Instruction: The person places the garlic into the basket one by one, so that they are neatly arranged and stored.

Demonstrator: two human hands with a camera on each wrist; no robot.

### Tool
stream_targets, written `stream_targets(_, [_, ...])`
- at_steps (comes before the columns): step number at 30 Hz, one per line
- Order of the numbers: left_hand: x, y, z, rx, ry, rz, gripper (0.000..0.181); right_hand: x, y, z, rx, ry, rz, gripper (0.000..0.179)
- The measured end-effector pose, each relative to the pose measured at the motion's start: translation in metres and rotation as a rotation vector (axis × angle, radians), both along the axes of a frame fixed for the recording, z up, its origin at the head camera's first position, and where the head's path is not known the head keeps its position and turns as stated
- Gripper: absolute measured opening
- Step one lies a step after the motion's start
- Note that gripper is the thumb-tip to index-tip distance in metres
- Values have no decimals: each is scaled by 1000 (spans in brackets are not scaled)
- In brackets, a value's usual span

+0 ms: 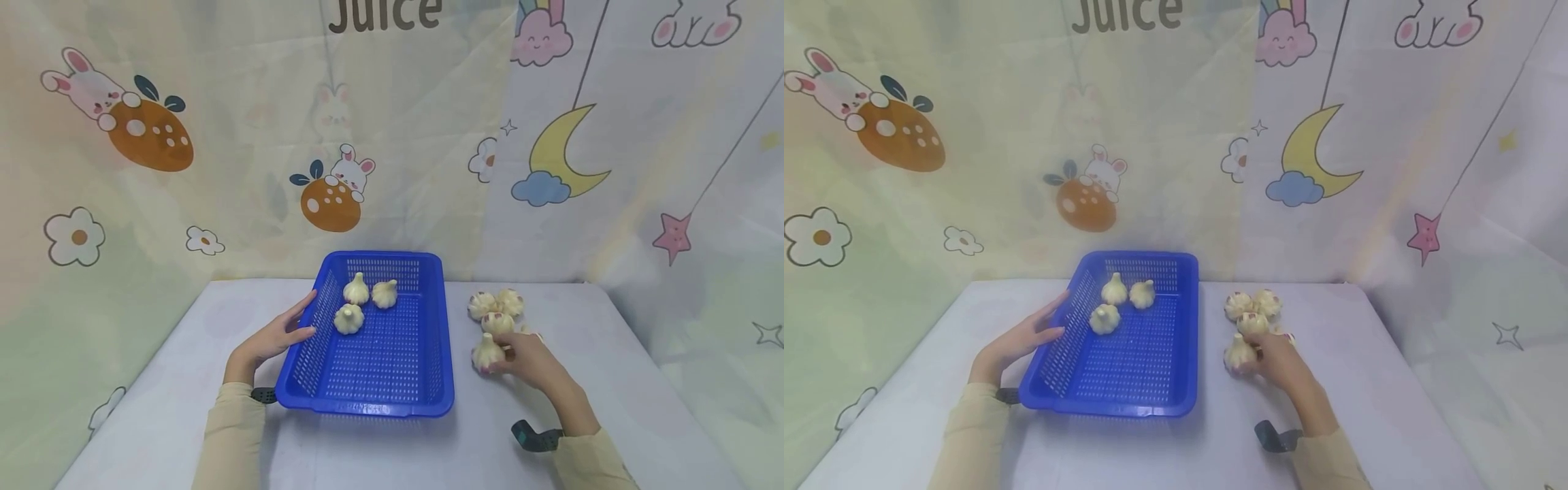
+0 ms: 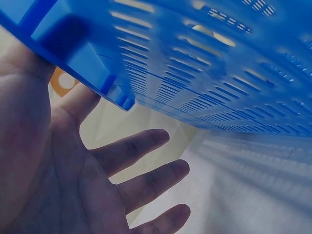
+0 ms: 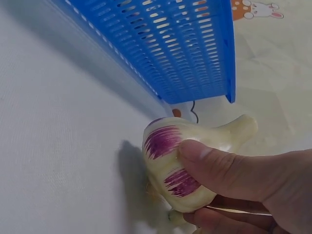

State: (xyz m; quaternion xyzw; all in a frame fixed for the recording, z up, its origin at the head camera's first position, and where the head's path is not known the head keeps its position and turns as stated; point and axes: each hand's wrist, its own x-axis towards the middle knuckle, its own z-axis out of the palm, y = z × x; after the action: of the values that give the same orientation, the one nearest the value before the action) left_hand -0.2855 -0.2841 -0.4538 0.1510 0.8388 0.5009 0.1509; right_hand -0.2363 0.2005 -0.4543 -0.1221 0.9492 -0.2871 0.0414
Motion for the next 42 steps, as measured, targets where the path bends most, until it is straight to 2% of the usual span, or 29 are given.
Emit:
stream_targets(13, [1,0,0,-9,3,7,73,2,-3,7,-10,36,-8,59])
stream_targets(20, [-1,1,1,-47,-11,36,74,3,-7,12,-12,59,-11,59])
stream_targets(30, [4,1,2,-37,-13,27,73,6,-12,19,-20,52,-10,58])
stream_targets(42, [0,-3,-4,-33,-1,15,74,11,-15,28,-51,59,-3,60])
